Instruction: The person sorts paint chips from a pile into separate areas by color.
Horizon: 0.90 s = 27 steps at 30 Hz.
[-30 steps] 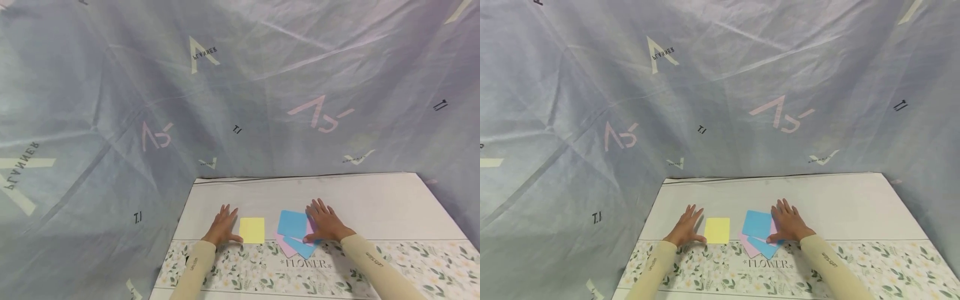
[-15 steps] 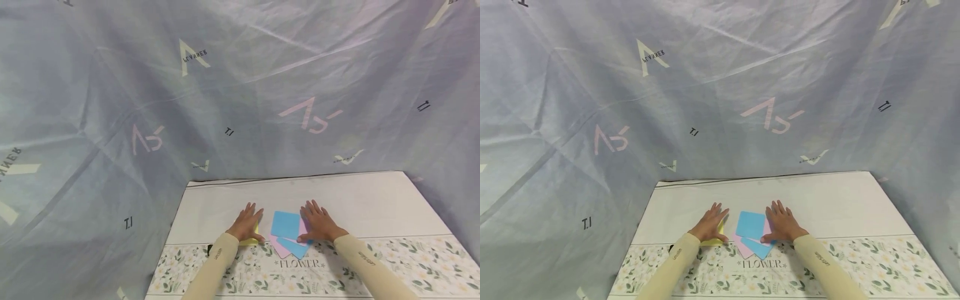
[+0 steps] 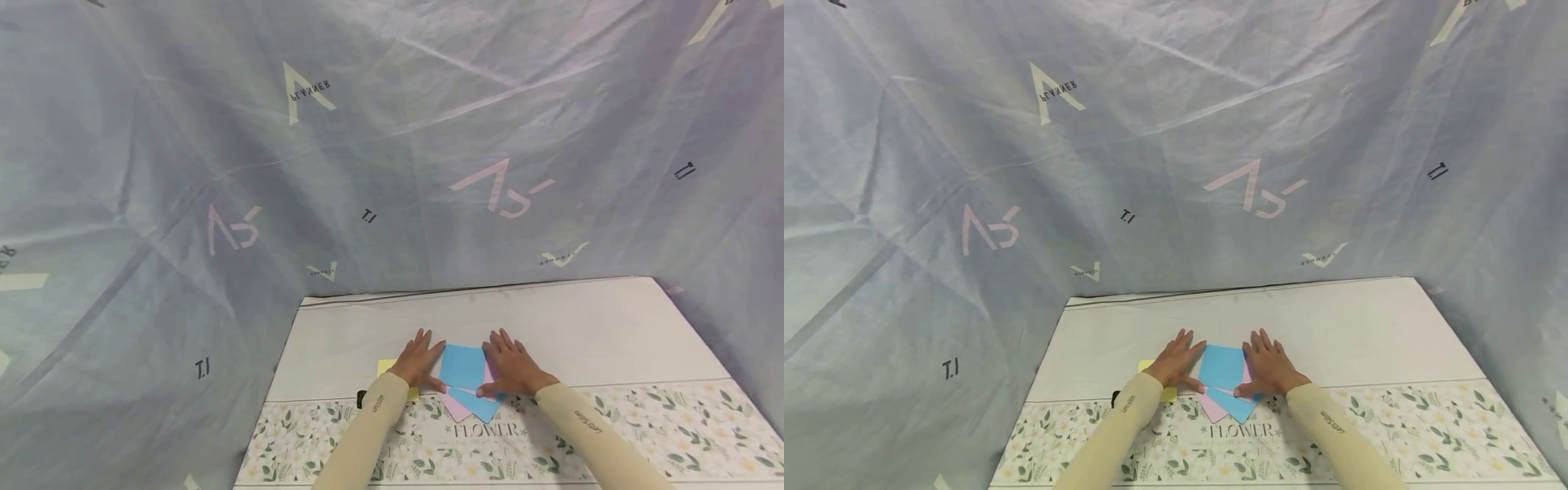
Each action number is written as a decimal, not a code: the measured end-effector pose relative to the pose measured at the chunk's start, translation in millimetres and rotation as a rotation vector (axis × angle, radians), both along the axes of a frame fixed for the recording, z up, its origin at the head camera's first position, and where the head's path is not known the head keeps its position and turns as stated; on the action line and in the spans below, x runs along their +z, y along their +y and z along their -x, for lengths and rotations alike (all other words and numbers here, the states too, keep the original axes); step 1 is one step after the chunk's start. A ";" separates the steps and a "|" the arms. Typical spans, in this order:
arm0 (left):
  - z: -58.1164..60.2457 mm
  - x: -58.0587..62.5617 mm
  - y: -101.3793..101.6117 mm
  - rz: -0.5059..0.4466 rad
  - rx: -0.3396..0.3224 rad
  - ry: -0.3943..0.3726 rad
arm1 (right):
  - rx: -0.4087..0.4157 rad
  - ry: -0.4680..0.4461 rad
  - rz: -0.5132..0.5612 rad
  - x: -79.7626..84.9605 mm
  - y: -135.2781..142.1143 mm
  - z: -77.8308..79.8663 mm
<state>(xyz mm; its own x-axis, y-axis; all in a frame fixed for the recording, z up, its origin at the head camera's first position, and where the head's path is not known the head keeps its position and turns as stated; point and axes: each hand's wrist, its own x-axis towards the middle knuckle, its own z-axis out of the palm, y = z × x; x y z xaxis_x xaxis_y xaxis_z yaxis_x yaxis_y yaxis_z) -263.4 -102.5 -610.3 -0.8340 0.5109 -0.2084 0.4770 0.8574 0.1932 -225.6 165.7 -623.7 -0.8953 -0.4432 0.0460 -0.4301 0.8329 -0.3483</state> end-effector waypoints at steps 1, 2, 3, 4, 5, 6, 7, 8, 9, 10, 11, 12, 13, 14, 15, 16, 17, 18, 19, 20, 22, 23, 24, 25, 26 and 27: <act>1.3 0.6 2.4 0.007 -0.001 -0.002 | 0.001 -0.001 -0.005 -0.5 -0.4 0.5; 2.3 1.0 4.4 0.011 -0.003 -0.006 | 0.000 -0.007 -0.012 -0.7 -0.7 0.6; 3.3 1.2 6.2 0.018 -0.004 -0.013 | 0.000 -0.011 -0.015 -0.9 -1.1 0.5; 4.0 1.2 7.1 0.025 -0.002 -0.021 | 0.002 -0.009 -0.019 -1.7 -1.7 0.7; 4.8 0.9 8.0 0.034 -0.002 -0.024 | 0.004 -0.003 -0.020 -2.2 -2.6 0.7; 5.3 0.7 8.5 0.037 0.000 -0.026 | 0.004 -0.001 -0.025 -2.7 -3.3 0.6; 5.8 0.4 8.8 0.045 0.001 -0.030 | 0.004 0.001 -0.026 -3.4 -4.0 0.7; 6.2 -0.1 9.0 0.050 0.001 -0.029 | 0.003 0.005 -0.028 -3.6 -4.7 0.6; 6.8 -0.5 9.2 0.056 0.001 -0.027 | 0.003 0.010 -0.028 -4.0 -5.4 0.5; 7.1 -1.0 9.2 0.058 0.002 -0.027 | 0.004 0.015 -0.029 -4.3 -6.1 0.7; 7.6 -1.2 9.5 0.059 0.004 -0.027 | 0.001 0.014 -0.027 -4.4 -6.7 0.6; 8.0 -1.3 9.7 0.058 0.006 -0.033 | -0.002 0.010 -0.029 -4.6 -7.1 0.5; 8.3 -1.1 10.0 0.055 0.005 -0.037 | -0.006 0.002 -0.024 -4.5 -7.4 0.4; 8.3 -0.7 10.4 0.048 0.007 -0.043 | -0.010 -0.004 -0.024 -4.5 -7.7 0.3; 8.2 -0.1 10.7 0.043 0.012 -0.054 | -0.013 -0.010 -0.020 -4.5 -7.9 0.2; 7.9 0.7 11.1 0.037 0.016 -0.063 | -0.017 -0.017 -0.020 -4.5 -8.0 0.0; 7.7 1.3 11.5 0.033 0.019 -0.070 | -0.019 -0.021 -0.018 -4.9 -7.9 -0.1; 7.5 2.1 11.8 0.030 0.025 -0.077 | -0.021 -0.020 -0.017 -5.2 -8.1 -0.1; 7.0 2.8 12.0 0.025 0.029 -0.082 | -0.021 -0.017 -0.014 -5.7 -8.4 -0.1; 6.8 3.4 12.3 0.019 0.037 -0.088 | -0.022 -0.013 -0.016 -6.6 -8.5 0.1; 6.8 3.9 12.7 0.013 0.046 -0.094 | -0.024 -0.002 -0.012 -8.3 -8.8 0.5; 6.9 3.7 12.8 0.009 0.050 -0.095 | -0.024 0.006 -0.006 -9.3 -8.8 0.9; 7.1 3.5 12.9 0.002 0.055 -0.098 | -0.027 0.012 -0.005 -10.1 -8.8 1.2; 7.5 3.0 13.0 -0.006 0.058 -0.097 | -0.028 0.020 -0.002 -10.7 -8.7 1.6; 8.3 2.0 13.0 -0.008 0.060 -0.098 | -0.031 0.026 -0.001 -11.1 -8.7 1.9; 9.1 0.7 13.0 -0.009 0.061 -0.096 | -0.031 0.033 0.003 -11.2 -8.9 2.2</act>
<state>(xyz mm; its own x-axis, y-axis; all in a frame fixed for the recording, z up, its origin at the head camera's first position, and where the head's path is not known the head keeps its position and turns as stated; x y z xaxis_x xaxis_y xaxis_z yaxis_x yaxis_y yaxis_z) -272.5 -89.6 -609.6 -0.8401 0.4619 -0.2845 0.4028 0.8824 0.2431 -227.8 156.8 -634.9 -0.9067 -0.4146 0.0776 -0.4152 0.8450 -0.3370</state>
